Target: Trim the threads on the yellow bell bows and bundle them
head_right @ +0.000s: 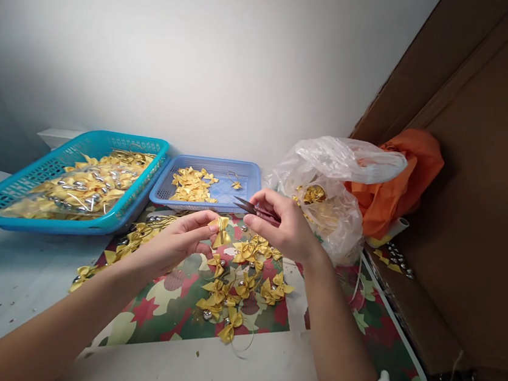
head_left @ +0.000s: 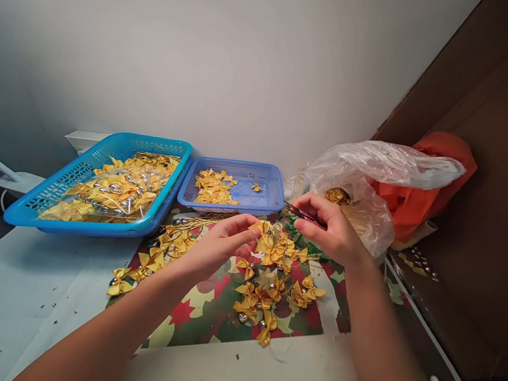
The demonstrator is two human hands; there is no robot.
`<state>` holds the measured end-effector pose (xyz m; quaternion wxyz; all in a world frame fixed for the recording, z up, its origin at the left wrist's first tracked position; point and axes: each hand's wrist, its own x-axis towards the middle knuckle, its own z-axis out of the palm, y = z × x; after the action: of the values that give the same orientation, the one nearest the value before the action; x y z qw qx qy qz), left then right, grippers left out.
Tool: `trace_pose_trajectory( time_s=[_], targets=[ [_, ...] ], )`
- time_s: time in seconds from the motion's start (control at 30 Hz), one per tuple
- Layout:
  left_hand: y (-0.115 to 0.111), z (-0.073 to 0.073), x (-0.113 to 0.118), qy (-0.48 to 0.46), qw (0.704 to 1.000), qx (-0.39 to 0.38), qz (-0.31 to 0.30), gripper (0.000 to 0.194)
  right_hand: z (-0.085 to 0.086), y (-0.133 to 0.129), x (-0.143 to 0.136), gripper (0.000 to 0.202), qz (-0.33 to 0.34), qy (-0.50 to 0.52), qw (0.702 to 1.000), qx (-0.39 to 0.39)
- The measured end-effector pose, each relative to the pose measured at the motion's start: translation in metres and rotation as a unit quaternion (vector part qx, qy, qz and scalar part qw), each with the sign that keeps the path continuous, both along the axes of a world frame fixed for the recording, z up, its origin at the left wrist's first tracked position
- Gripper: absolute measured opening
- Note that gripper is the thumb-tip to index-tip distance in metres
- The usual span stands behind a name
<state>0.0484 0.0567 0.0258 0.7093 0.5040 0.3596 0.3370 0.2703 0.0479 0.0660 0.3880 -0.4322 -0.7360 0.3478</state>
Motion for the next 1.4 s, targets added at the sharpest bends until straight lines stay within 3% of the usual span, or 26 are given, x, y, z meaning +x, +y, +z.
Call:
trace_pose_trajectory(
  time_s=[0.17,0.4,1.1,1.4],
  targets=[
    [-0.001,0.001,0.001,-0.011,1.0,-0.012,0.01,0.021,0.007,-0.002,0.007,0.02,0.077,-0.121,0.987,-0.068],
    [-0.005,0.005,0.003,-0.019,1.0,-0.008,0.017,0.022,-0.001,0.001,-0.007,0.022,0.032,-0.136,0.99,-0.018],
    [-0.002,0.002,0.004,-0.004,0.999,-0.012,0.035,0.024,-0.015,0.009,-0.014,0.022,0.03,-0.167,0.986,0.003],
    [0.0,0.001,0.004,-0.003,0.999,-0.011,0.042,0.024,-0.008,0.008,-0.004,0.023,0.024,-0.167,0.985,-0.035]
  ],
)
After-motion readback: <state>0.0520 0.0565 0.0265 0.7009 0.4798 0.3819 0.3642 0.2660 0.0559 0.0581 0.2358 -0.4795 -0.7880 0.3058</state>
